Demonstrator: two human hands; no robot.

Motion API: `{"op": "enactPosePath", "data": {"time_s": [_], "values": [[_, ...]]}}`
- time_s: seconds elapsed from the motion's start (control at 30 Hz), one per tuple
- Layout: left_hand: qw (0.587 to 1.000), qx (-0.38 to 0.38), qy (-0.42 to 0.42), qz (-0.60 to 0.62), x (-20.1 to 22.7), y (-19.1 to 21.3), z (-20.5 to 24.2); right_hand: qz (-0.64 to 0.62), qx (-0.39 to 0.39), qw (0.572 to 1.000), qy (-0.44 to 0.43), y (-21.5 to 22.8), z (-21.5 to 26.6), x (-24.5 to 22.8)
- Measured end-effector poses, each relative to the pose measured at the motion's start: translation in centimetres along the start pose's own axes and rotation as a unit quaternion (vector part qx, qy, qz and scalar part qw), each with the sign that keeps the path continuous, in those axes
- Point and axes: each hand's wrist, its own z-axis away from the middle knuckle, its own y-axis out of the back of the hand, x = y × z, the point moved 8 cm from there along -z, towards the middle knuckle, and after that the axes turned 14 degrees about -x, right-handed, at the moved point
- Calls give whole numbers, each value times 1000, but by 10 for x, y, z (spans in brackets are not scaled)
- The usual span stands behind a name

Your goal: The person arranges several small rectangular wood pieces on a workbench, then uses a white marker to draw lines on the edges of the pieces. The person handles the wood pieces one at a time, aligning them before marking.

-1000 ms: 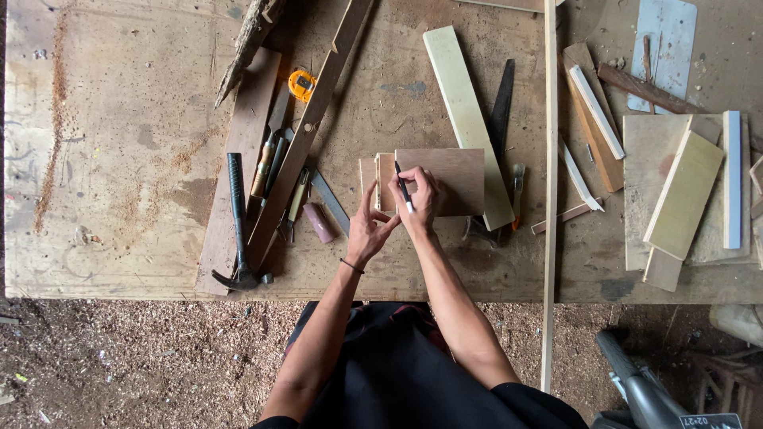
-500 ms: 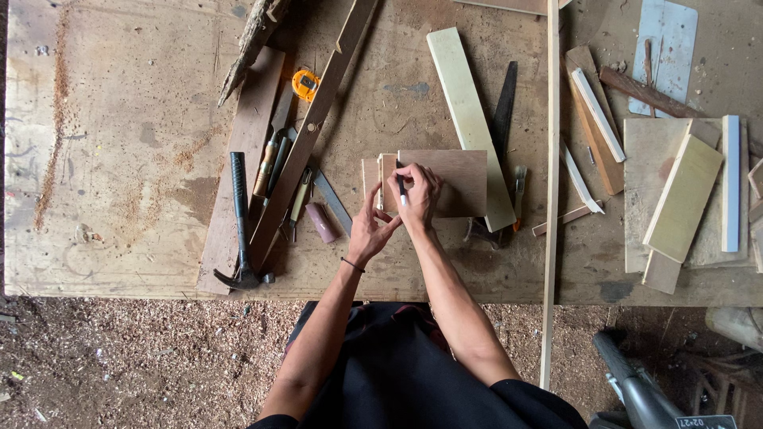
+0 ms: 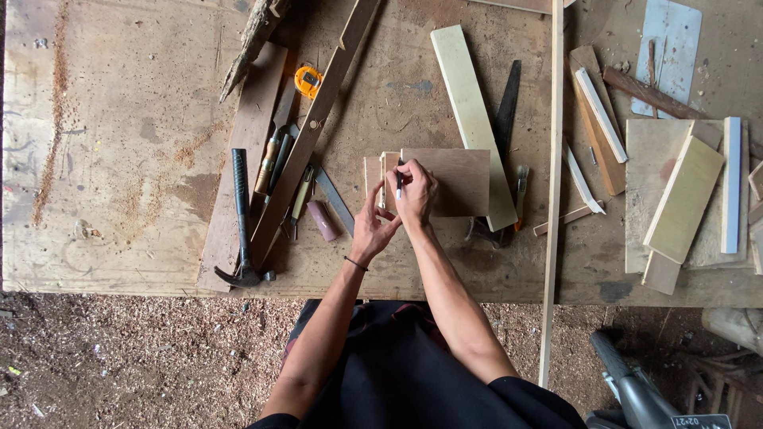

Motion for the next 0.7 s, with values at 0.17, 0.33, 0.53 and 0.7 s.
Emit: {"op": "enactPosePath", "data": {"time_s": [0.17,0.33,0.53,0.7], "values": [[1000,-4,19,14,-5,-3,-1,-5,14,1000,3,1,-1,-6],[1000,-2,9,13,-3,-2,0,-41,17,998,34,6,1,-8],[1000,-9,-3,20,-1,-3,0,-26,25,999,19,-2,-5,5],[999,-8,3,31,-2,-5,1,-37,20,999,15,-7,-4,15]]}}
